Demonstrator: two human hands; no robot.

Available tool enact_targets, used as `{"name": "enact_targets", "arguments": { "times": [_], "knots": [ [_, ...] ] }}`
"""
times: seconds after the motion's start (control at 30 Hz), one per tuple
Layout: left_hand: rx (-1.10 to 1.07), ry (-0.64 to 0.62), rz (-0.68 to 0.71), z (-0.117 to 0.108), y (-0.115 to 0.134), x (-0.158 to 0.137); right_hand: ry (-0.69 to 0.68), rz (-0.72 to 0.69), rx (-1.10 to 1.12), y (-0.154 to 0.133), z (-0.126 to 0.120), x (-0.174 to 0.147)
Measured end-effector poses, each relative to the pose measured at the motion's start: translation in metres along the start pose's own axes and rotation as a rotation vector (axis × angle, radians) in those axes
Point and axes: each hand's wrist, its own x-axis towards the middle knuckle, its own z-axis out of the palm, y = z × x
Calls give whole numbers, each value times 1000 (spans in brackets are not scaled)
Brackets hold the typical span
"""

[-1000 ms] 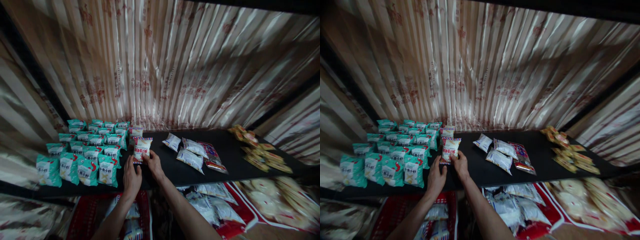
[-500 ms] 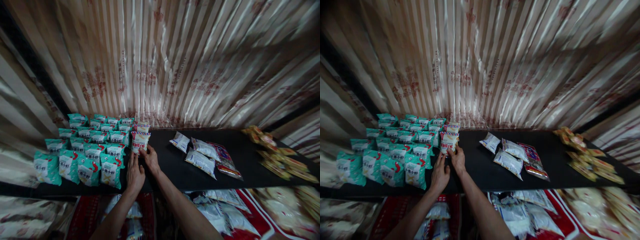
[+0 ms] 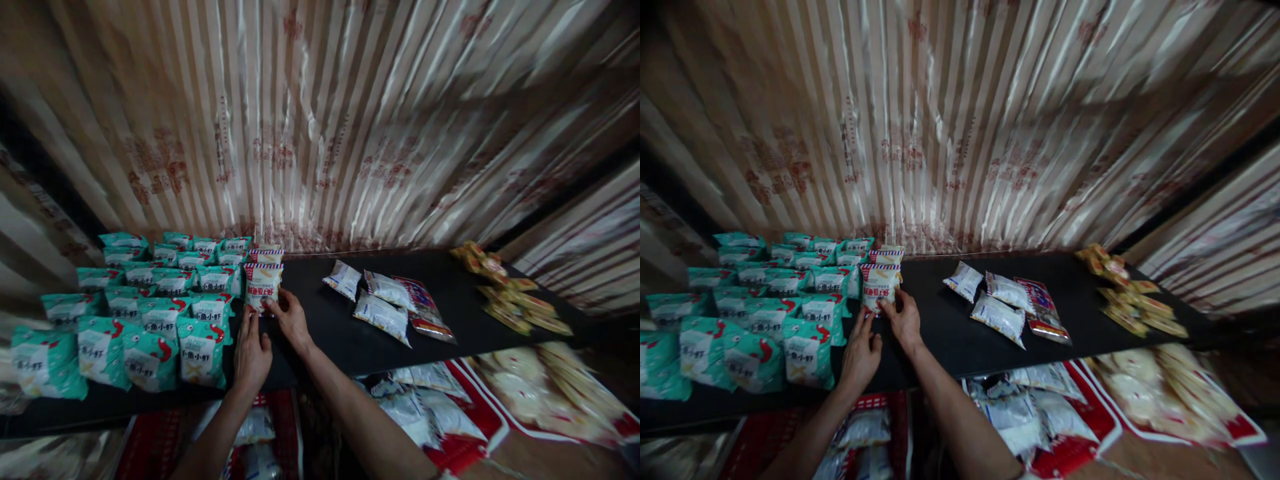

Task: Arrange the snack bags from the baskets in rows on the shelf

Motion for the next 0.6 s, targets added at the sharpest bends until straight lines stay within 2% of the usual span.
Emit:
{"name": "enact_targets", "arguments": {
  "times": [0.13,0.2,0.27,0.33,0.43,0.5,0.6],
  "knots": [
    [-73,43,-18,-2,-3,-7,223,-263,-521,-2,-50,-1],
    [-72,55,0,-2,-3,-12,321,-296,-765,-4,-82,5],
    [-57,60,27,-1,-1,-17,378,-260,-972,-8,-112,14],
    [-47,56,51,2,4,-22,353,-192,-1126,-12,-132,24],
    [-71,33,72,6,12,-29,238,-102,-1242,-17,-144,35],
    [-95,19,64,8,18,-33,168,-100,-1268,-22,-144,38],
    [-104,2,40,6,23,-36,115,-173,-1261,-29,-144,36]
  ]
}}
